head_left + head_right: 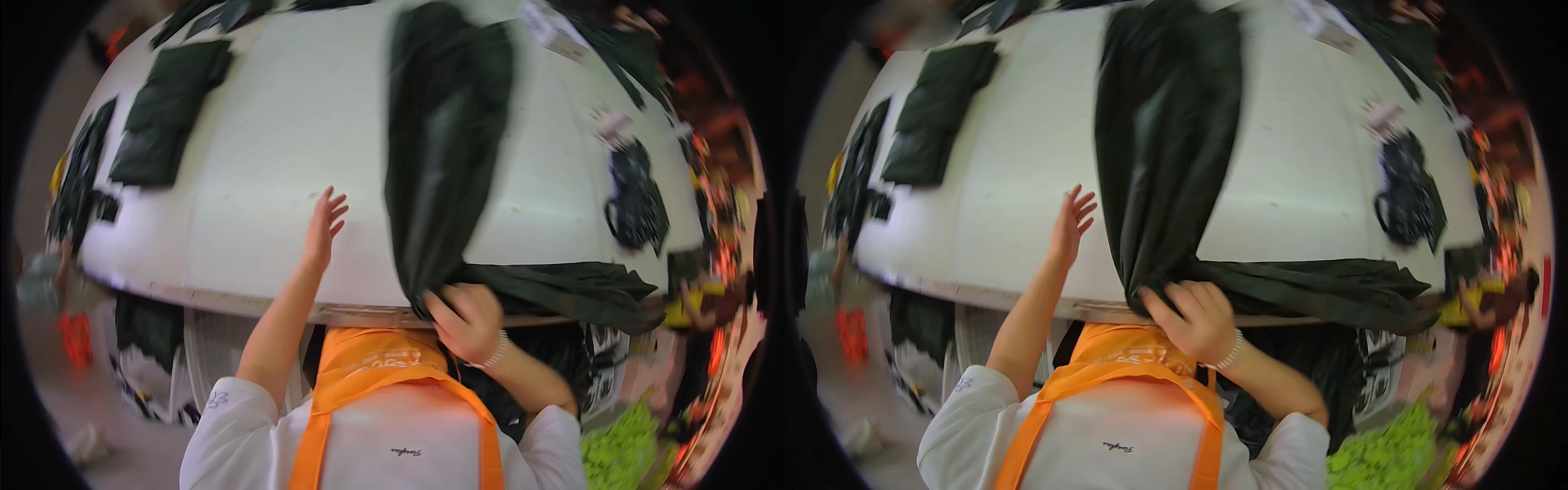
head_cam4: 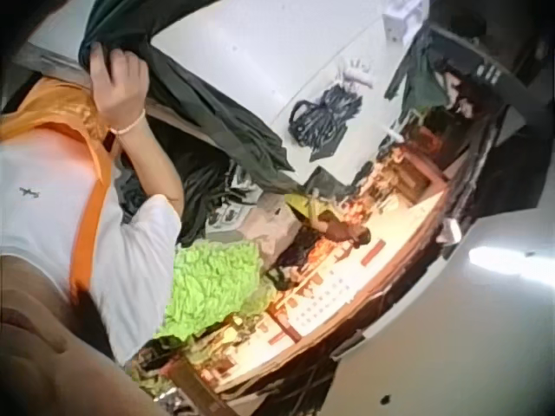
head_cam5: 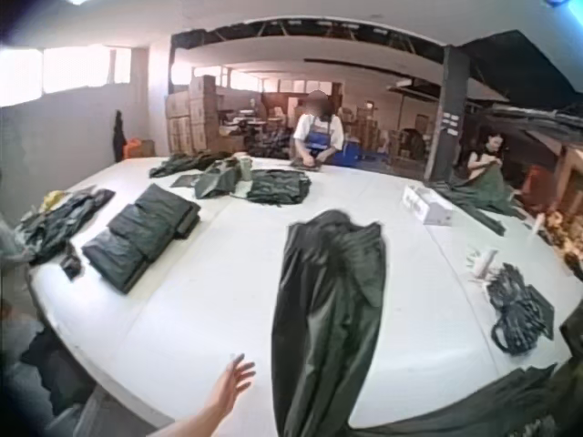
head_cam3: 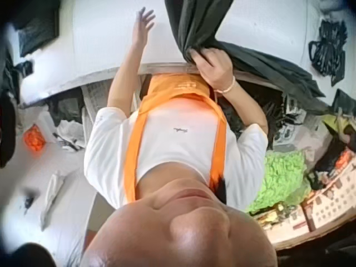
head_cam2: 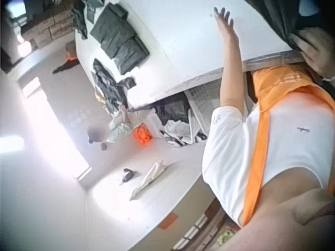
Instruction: The person folds dark green fabric pieces on a white table. They unfold each piece, smooth it out, fold it in half lengthwise, then fold it again into a compact rectangle. The folded items are stacked on the table.
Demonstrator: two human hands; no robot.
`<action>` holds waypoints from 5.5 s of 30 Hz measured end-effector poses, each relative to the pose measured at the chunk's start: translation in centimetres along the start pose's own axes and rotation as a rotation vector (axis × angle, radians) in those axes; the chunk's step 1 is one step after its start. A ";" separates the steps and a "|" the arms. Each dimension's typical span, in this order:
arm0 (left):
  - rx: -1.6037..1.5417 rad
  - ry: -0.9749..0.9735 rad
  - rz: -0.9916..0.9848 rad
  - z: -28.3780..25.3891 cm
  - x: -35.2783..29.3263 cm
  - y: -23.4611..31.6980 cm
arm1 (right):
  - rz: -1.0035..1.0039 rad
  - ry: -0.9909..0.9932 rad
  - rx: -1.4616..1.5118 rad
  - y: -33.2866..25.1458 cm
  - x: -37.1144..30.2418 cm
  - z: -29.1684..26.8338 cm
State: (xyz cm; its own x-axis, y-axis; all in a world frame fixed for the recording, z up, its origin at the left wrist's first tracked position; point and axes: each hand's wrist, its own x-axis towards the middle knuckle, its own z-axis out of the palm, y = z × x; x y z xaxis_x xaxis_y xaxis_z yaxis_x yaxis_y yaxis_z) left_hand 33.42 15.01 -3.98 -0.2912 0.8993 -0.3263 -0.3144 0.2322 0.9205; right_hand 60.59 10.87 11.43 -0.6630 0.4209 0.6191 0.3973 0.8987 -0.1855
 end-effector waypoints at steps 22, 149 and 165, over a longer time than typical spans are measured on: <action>-0.091 0.704 -0.187 -20.7 -12.3 -3.4 | 1.136 -0.286 0.290 16.5 -0.6 17.8; 1.220 0.590 0.345 -16.6 -7.3 -0.6 | 0.457 -0.905 -0.085 14.0 -8.3 7.7; 1.651 0.229 0.130 -12.1 -2.1 -2.6 | 1.702 -0.155 -0.088 24.2 -37.5 -7.9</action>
State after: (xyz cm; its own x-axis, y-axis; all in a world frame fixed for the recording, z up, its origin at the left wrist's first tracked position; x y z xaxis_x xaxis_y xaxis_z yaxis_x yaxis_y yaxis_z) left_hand 23.91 8.09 -8.27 -0.4009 0.9082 -0.1201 0.9028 0.4139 0.1171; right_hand 100.05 15.89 -10.24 0.4640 0.8363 -0.2922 0.6949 -0.5482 -0.4654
